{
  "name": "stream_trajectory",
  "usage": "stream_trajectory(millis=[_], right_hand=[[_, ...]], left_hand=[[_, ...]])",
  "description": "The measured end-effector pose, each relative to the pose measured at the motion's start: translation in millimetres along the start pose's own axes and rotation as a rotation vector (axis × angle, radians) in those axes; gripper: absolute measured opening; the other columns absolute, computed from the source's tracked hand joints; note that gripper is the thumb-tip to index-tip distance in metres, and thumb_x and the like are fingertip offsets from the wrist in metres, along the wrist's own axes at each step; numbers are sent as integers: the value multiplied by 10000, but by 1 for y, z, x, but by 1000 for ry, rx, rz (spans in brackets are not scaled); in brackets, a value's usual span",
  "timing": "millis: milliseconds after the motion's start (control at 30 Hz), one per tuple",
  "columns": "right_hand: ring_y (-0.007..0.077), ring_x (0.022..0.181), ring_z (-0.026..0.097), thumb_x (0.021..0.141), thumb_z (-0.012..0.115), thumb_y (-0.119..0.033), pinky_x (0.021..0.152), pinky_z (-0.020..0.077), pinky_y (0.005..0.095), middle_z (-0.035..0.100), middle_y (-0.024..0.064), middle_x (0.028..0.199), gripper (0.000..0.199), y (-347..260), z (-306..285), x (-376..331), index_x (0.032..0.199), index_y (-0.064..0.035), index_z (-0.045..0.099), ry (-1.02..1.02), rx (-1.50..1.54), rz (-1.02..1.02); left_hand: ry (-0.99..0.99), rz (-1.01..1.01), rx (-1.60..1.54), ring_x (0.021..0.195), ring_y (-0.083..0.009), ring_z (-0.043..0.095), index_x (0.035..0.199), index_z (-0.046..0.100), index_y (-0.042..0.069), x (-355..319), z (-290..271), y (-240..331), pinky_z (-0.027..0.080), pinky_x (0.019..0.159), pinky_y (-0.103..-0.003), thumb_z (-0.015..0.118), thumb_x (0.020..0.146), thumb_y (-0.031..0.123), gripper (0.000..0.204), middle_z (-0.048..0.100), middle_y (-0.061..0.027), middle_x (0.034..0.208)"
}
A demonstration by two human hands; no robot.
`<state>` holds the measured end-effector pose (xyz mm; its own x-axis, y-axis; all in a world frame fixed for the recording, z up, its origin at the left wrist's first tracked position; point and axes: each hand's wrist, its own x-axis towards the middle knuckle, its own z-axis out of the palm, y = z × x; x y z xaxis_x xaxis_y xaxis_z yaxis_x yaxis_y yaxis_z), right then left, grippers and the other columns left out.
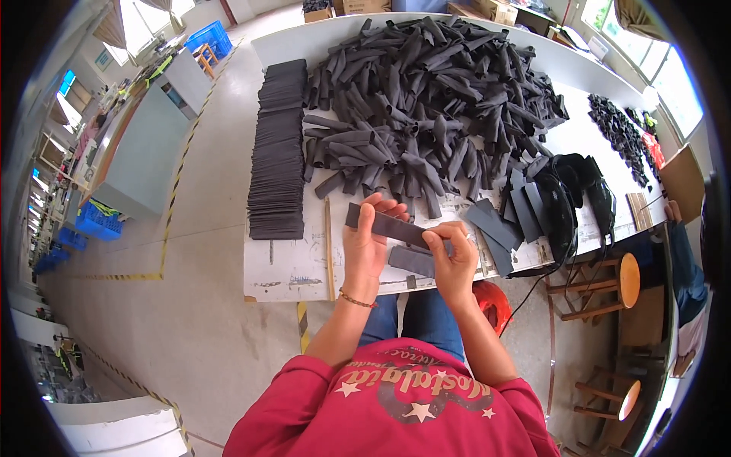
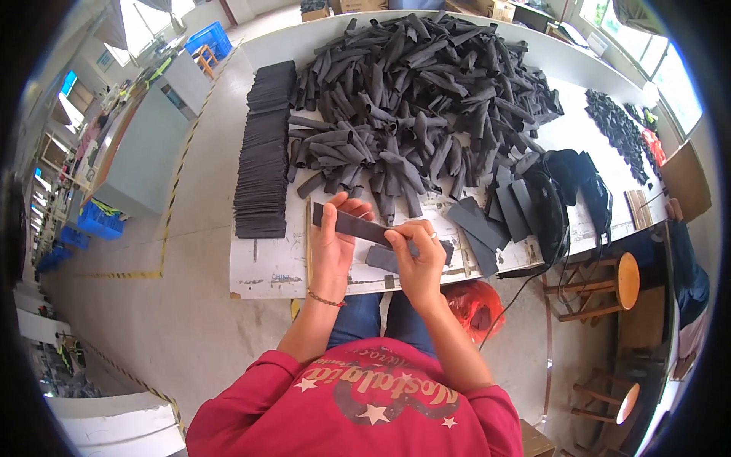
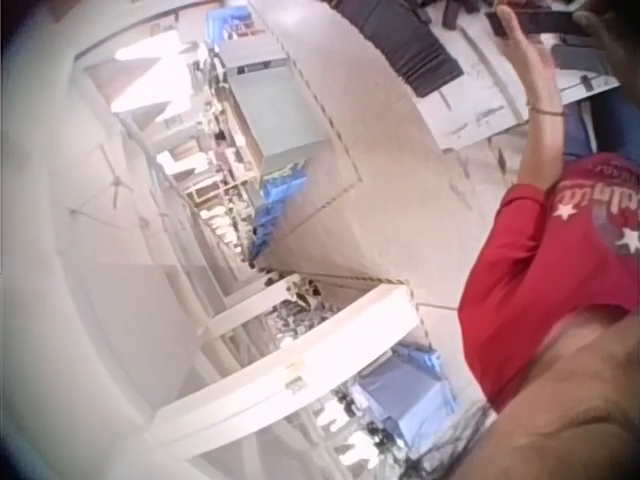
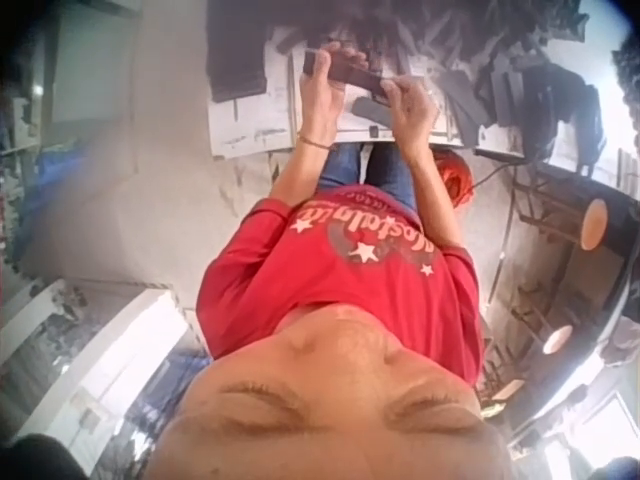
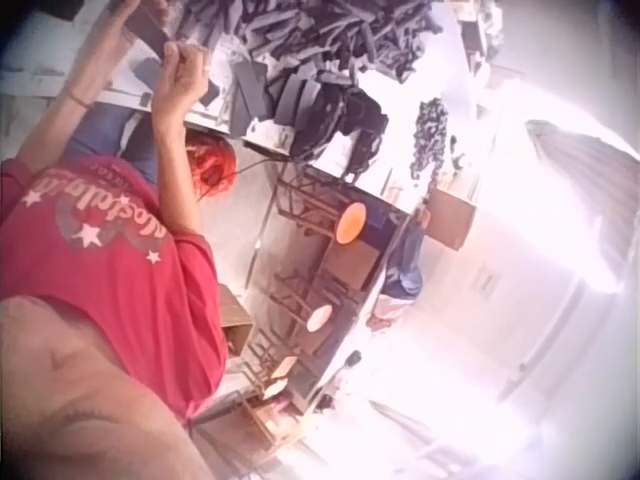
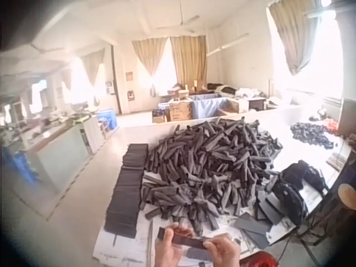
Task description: Inspecting and sorting black foam or rubber components at a manufacturing workstation.
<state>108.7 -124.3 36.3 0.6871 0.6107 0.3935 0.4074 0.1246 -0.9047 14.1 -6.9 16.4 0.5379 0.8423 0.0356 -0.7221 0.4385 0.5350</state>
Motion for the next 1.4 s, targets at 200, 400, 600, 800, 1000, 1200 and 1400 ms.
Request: stream_trajectory(millis=[200, 400, 600, 800, 1000, 1200, 1400], right_hand=[[175, 735, 591, 795, 720, 16, 651, 465, 266, 623, 82, 818, 76, -8, -13, 2, 856, -2, 678, -19, -56, -187], [135, 771, 547, 824, 698, 18, 716, 430, 242, 621, 54, 830, 30, 8, -16, -1, 842, 19, 673, 1, 210, 45], [217, 765, 565, 676, 766, 34, 665, 465, 310, 619, 44, 869, 255, 9, -27, 6, 908, -29, 683, 47, -277, -575], [264, 875, 586, 596, 819, -50, 739, 494, 346, 616, 50, 1049, 432, 12, -37, 8, 1006, -71, 686, -182, -459, -830], [153, 950, 605, 1005, 488, -370, 863, 490, 317, 620, 115, 1108, 465, 34, -51, -2, 1216, 34, 580, -83, 315, 294], [131, 752, 631, 981, 556, -237, 670, 532, 269, 649, 74, 886, 307, 54, -47, -6, 1075, 45, 631, -110, 414, 486], [135, 661, 637, 953, 583, -109, 619, 528, 252, 647, 67, 776, 198, 64, -47, -14, 981, 80, 637, -50, 223, 430]], left_hand=[[68, 0, 39, 838, -317, 692, 941, 676, 1, -4, -10, 16, 564, 826, -449, 670, 892, 120, 128, 700, -158, 879], [16, 50, 67, 955, -303, 668, 1041, 638, -1, 3, -11, 10, 552, 842, -434, 656, 908, 146, 199, 681, -177, 1015], [228, -114, 175, 851, -223, 666, 1167, 547, -3, -12, -20, 7, 574, 696, -340, 646, 924, 200, 331, 650, -111, 980], [282, -74, 199, 767, -221, 681, 1112, 560, -67, -7, -20, 11, 600, 725, -340, 689, 853, 26, 304, 666, -139, 939], [249, -27, 329, 742, -230, 686, 1060, 582, -87, -6, -21, 5, 611, 713, -338, 687, 831, -13, 263, 679, -162, 915], [230, -44, 375, 739, -232, 686, 1054, 585, -83, -6, -27, -5, 613, 713, -346, 677, 829, -32, 249, 678, -164, 914], [191, -108, 367, 797, -229, 684, 1099, 559, -82, -8, -34, -19, 607, 741, -345, 668, 850, -9, 281, 670, -158, 954]])
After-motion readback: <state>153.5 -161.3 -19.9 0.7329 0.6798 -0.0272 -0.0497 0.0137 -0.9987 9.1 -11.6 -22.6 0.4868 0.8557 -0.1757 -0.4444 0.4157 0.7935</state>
